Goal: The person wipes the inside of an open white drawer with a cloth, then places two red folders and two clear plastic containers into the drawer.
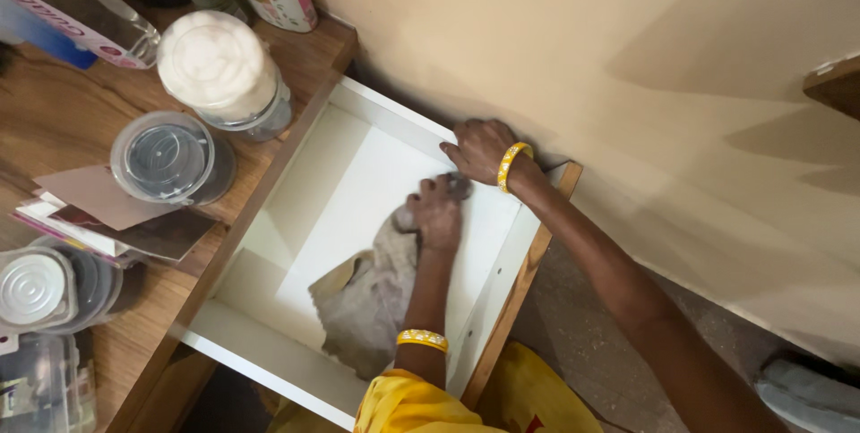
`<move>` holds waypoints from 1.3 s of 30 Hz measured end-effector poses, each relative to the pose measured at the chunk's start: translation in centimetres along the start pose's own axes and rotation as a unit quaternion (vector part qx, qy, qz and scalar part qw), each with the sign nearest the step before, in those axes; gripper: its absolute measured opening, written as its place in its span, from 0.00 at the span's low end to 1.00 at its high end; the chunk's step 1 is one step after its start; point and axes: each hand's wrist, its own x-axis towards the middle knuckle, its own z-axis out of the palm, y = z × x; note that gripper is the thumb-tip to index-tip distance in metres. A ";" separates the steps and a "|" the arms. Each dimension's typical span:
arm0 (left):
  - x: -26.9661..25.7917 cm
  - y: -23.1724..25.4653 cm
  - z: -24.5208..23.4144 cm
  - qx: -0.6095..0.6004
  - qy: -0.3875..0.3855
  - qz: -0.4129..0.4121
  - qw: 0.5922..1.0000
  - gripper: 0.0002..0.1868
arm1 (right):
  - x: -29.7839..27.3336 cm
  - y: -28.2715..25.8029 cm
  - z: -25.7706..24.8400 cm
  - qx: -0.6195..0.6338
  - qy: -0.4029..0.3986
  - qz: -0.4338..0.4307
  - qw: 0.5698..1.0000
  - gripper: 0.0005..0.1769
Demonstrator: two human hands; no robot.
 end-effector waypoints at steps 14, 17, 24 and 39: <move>-1.7 4.2 1.3 -0.108 0.003 0.128 0.986 0.12 | 0.2 -0.2 -0.3 -0.006 -0.001 -0.003 1.000 0.26; 0.0 1.6 1.4 -0.039 -0.004 0.075 0.996 0.13 | 0.3 0.0 -0.2 -0.015 0.001 -0.009 1.000 0.26; -0.9 1.4 0.3 -0.023 0.031 0.070 0.997 0.18 | 0.4 -0.3 0.0 -0.076 -0.015 -0.041 0.996 0.27; -0.4 -4.1 2.2 0.011 -0.017 -0.028 0.999 0.19 | 0.4 -0.3 0.2 -0.008 -0.044 0.024 0.999 0.28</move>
